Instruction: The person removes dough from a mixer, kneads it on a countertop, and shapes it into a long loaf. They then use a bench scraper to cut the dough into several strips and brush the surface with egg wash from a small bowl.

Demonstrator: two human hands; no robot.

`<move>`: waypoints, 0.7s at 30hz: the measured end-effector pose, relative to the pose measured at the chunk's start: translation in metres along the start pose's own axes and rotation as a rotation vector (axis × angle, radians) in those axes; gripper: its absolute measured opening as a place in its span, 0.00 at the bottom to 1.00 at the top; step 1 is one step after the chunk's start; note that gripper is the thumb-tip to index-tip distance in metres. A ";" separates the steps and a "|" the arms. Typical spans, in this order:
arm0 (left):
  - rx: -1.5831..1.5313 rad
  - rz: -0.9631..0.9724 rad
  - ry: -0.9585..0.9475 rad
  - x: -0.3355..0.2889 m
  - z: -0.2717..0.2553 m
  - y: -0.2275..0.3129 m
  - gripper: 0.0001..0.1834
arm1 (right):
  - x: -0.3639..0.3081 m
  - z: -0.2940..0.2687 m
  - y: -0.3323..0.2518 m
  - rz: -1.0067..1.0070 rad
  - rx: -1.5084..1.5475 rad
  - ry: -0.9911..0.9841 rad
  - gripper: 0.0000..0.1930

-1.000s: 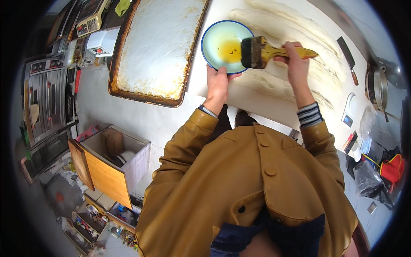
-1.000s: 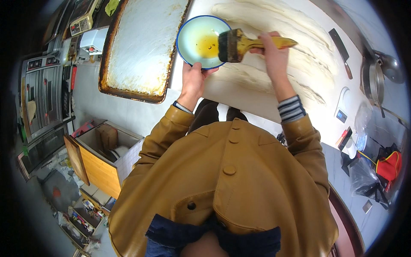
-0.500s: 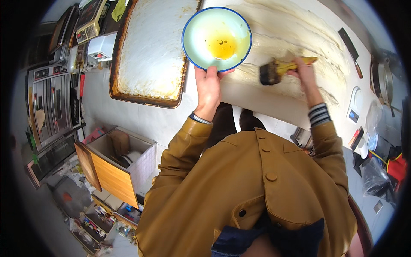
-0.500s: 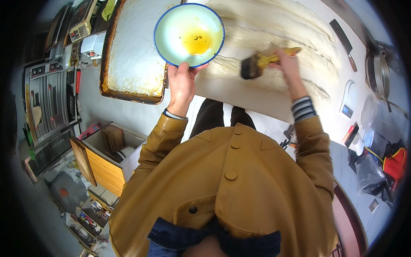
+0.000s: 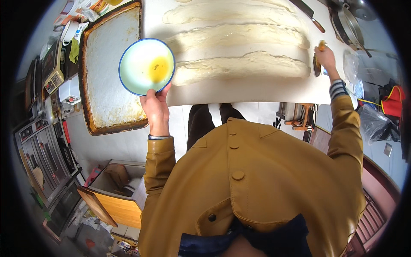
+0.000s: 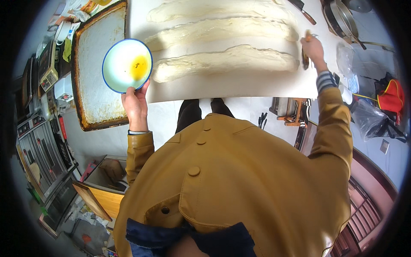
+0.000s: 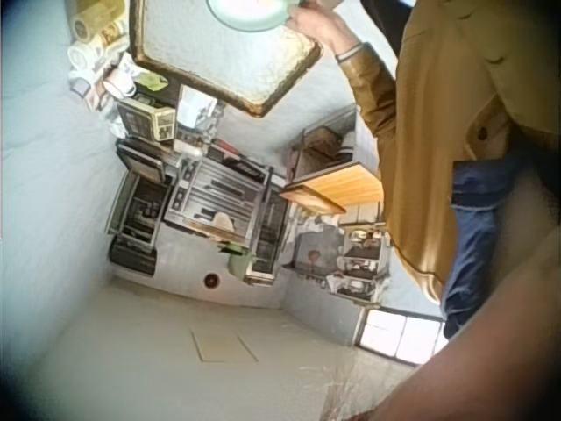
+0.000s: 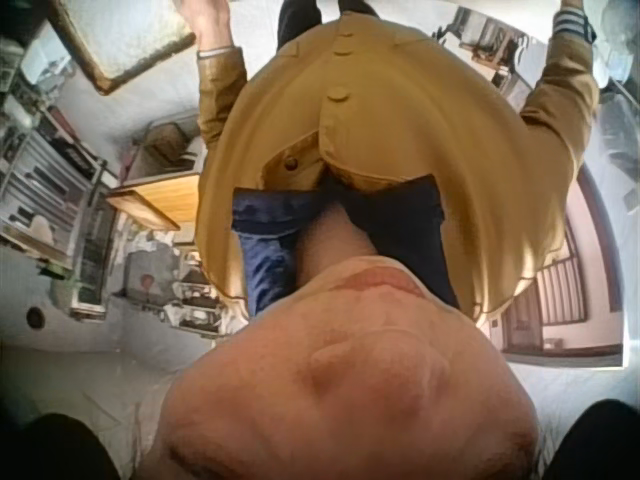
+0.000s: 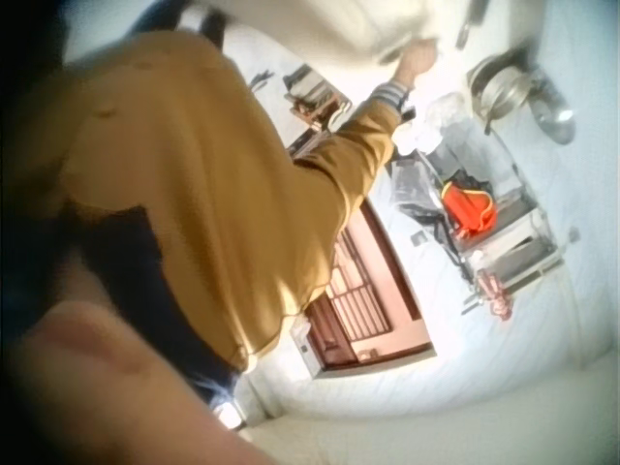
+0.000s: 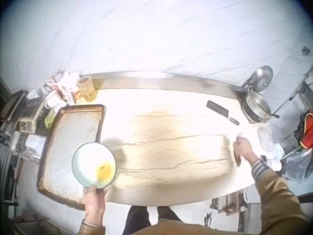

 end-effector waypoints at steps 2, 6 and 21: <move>0.001 -0.017 0.020 0.001 -0.012 0.004 0.24 | -0.021 0.021 -0.049 -0.177 -0.131 -0.045 0.20; 0.005 0.009 0.090 0.002 -0.032 0.011 0.23 | -0.087 0.067 -0.204 -0.513 0.047 -0.148 0.17; -0.036 0.085 0.075 0.002 -0.004 0.024 0.23 | -0.286 0.092 -0.337 -0.708 1.322 -0.510 0.04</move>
Point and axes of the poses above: each hand's wrist, its own x-axis towards the middle knuckle, its own z-axis out of the palm, y = z × x, the point moved 6 cm from there along x, towards the middle knuckle, and after that the axes turned 7 degrees about z, right-handed, at the moved point
